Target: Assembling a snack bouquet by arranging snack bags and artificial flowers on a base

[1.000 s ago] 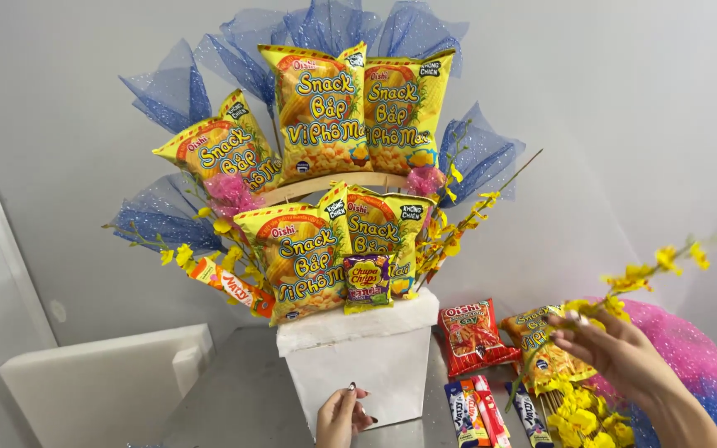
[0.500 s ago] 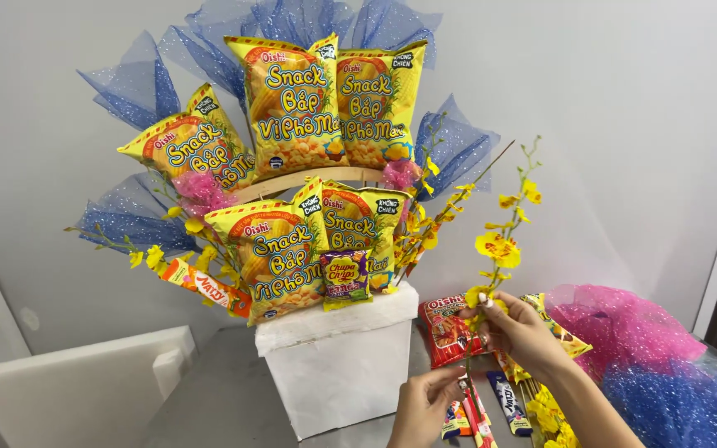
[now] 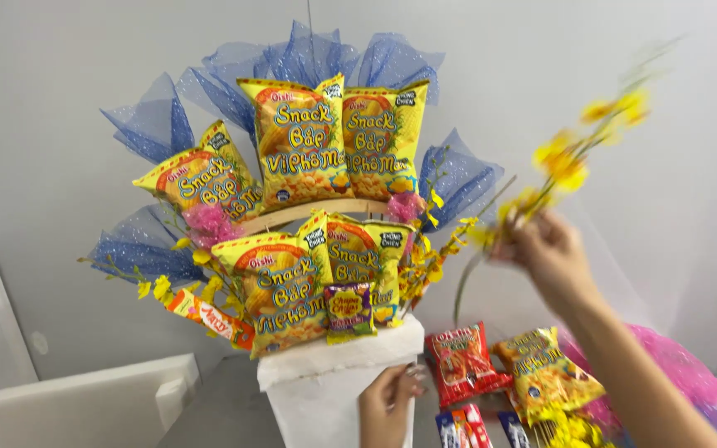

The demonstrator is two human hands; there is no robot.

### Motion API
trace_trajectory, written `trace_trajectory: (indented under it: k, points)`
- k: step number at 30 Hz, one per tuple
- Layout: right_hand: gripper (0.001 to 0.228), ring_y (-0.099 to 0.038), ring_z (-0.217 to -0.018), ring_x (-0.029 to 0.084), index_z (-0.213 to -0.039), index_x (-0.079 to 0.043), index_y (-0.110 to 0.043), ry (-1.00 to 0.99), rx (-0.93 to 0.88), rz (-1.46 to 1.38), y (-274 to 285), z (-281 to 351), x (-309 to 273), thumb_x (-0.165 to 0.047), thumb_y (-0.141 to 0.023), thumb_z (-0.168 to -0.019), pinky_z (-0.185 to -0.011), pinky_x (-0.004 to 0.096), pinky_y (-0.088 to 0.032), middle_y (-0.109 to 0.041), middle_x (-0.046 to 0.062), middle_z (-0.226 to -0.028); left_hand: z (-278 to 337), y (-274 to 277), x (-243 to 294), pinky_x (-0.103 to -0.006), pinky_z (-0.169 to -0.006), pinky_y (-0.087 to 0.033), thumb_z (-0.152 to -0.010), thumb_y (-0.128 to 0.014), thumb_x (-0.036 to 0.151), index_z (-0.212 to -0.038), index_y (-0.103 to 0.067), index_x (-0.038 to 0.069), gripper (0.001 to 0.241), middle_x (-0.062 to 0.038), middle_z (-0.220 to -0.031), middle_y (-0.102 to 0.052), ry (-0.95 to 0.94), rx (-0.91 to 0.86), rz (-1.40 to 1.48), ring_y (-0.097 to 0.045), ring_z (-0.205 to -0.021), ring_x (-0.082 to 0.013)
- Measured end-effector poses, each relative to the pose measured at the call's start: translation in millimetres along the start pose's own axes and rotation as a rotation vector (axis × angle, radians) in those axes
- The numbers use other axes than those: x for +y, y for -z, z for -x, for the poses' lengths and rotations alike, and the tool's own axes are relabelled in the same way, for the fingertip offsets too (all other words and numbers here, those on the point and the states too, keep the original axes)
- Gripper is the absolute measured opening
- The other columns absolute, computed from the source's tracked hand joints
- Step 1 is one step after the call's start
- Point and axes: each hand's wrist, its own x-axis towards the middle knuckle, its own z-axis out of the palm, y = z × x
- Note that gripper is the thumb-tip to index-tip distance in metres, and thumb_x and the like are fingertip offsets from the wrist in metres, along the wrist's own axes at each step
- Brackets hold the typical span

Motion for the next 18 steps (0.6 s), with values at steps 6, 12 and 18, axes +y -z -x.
trace_trajectory:
  k: [6, 12, 18]
  points:
    - [0.008, -0.067, -0.061, 0.016, -0.095, -0.012, -0.04, 0.594, 0.453, -0.267, -35.3, -154.1, -24.1, -0.017, -0.044, -0.09, -0.061, 0.029, -0.06, -0.058, 0.006, -0.085, -41.1, 30.2, -12.8, -0.0229, -0.054, -0.053, -0.08, -0.055, 0.02, -0.084, -0.073, -0.005, 0.031, -0.016, -0.061, -0.069, 0.182, 0.154, 0.124, -0.061, -0.048, -0.0171]
    - [0.016, -0.068, -0.065, 0.033, -0.101, 0.002, -0.041, 0.478, 0.496, -0.25, -74.2, -221.4, 36.8, -0.006, -0.037, -0.088, -0.058, 0.04, -0.063, -0.057, 0.021, -0.085, -89.7, 33.3, -47.4, -0.0204, -0.044, -0.049, -0.078, -0.058, 0.013, -0.076, -0.076, -0.001, 0.023, -0.015, -0.052, -0.068, 0.095, 0.135, 0.08, -0.06, -0.04, -0.0165]
    - [0.014, -0.065, -0.055, 0.021, -0.1, 0.002, -0.052, 0.164, 0.218, 0.139, -81.6, -231.3, 62.3, -0.004, -0.047, -0.088, -0.047, 0.026, -0.06, -0.061, 0.017, -0.074, -108.0, 42.3, -74.0, -0.0168, -0.048, -0.053, -0.071, -0.068, 0.014, -0.068, -0.08, 0.008, 0.014, -0.006, -0.048, -0.072, -0.094, 0.026, -0.033, -0.065, -0.041, -0.0099]
